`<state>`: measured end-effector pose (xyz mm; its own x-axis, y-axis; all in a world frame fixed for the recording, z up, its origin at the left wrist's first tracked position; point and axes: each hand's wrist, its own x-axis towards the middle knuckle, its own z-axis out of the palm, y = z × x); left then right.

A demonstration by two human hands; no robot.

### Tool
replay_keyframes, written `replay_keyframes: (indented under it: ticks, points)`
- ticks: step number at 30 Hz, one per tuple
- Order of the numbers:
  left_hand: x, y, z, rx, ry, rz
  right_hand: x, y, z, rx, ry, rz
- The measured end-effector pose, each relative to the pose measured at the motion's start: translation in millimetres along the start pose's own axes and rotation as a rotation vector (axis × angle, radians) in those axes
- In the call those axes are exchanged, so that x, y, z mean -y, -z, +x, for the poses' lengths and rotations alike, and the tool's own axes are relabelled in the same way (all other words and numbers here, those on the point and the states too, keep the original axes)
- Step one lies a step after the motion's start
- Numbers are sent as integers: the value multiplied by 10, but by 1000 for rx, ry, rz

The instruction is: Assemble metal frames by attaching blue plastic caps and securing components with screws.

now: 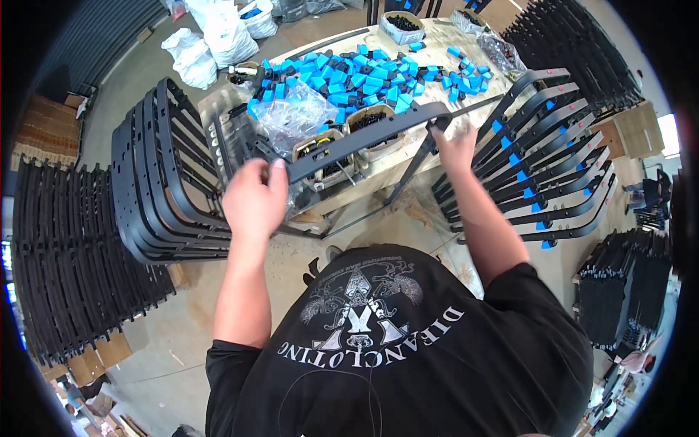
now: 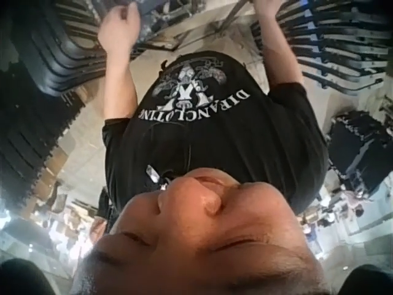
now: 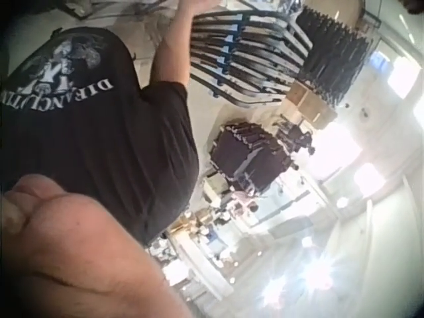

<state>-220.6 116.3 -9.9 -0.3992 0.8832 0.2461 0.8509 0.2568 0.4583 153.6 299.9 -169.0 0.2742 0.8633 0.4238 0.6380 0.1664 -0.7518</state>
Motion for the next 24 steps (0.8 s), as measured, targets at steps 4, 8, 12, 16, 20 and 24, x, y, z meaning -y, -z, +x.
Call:
replay_keyframes:
  ticks: [4, 8, 12, 16, 20, 24]
  points:
    - [41, 1, 63, 73, -24, -18, -579, 189, -1146, 834, -824, -24]
    - [11, 15, 99, 95, -65, -63, -930, 412, -1483, 1005, -341, -305]
    - [-88, 24, 180, 153, 11, -47, -1319, 280, -868, 1028, -576, -421]
    - [-157, -16, 204, 183, 102, -32, -1002, 35, -468, 1256, -217, 11]
    - [-177, -71, 168, 139, 189, -1, 142, -404, -178, 1281, 90, 91]
    - [-179, -140, 178, 109, 230, 14, 300, -1214, 97, 845, 375, -13]
